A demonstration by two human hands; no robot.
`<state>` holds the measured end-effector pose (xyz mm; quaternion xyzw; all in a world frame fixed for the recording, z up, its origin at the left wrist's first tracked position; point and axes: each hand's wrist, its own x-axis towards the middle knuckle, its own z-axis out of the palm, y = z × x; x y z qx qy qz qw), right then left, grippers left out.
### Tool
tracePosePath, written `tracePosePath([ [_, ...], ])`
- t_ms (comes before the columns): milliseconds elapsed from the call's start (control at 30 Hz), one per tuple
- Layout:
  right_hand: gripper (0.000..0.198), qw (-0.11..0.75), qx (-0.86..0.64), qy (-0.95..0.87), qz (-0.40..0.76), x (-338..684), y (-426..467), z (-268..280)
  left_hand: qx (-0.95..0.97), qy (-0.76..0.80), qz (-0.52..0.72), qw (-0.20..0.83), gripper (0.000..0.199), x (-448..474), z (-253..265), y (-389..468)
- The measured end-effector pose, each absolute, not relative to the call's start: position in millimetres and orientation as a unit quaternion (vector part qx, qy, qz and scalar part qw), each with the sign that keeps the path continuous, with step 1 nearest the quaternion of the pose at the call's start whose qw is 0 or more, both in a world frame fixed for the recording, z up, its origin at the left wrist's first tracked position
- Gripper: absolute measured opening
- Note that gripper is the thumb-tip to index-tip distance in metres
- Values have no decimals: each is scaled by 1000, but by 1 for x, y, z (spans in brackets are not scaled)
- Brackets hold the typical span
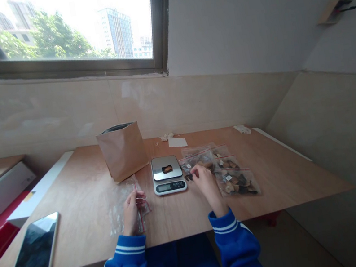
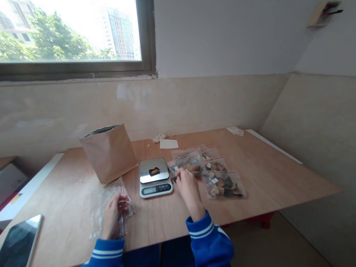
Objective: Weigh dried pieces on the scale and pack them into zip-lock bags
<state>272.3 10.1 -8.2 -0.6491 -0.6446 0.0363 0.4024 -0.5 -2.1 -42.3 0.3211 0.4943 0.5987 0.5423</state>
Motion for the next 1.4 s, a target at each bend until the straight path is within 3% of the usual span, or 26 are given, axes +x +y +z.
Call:
tracePosePath([
  [200, 13, 478, -611, -615, 144, 235, 56, -12, 329, 496, 597, 537, 48, 0, -40, -5],
  [367, 24, 489, -616, -609, 101, 247, 57, -35, 326, 490, 600, 542, 49, -1, -41, -4],
  [800, 41, 302, -685, -660, -57, 292, 59, -54, 327, 495, 601, 536, 48, -1, -40, -3],
  [1000, 24, 269, -695, -662, -85, 286, 61, -54, 329, 495, 601, 535, 50, -1, -44, -2],
  [1167, 18, 318, -694, -641, -81, 284, 64, -52, 326, 490, 603, 538, 50, -1, -45, -2],
  [1400, 27, 401, -682, -609, -55, 264, 78, -33, 338, 489, 600, 535, 48, -3, -48, -1],
])
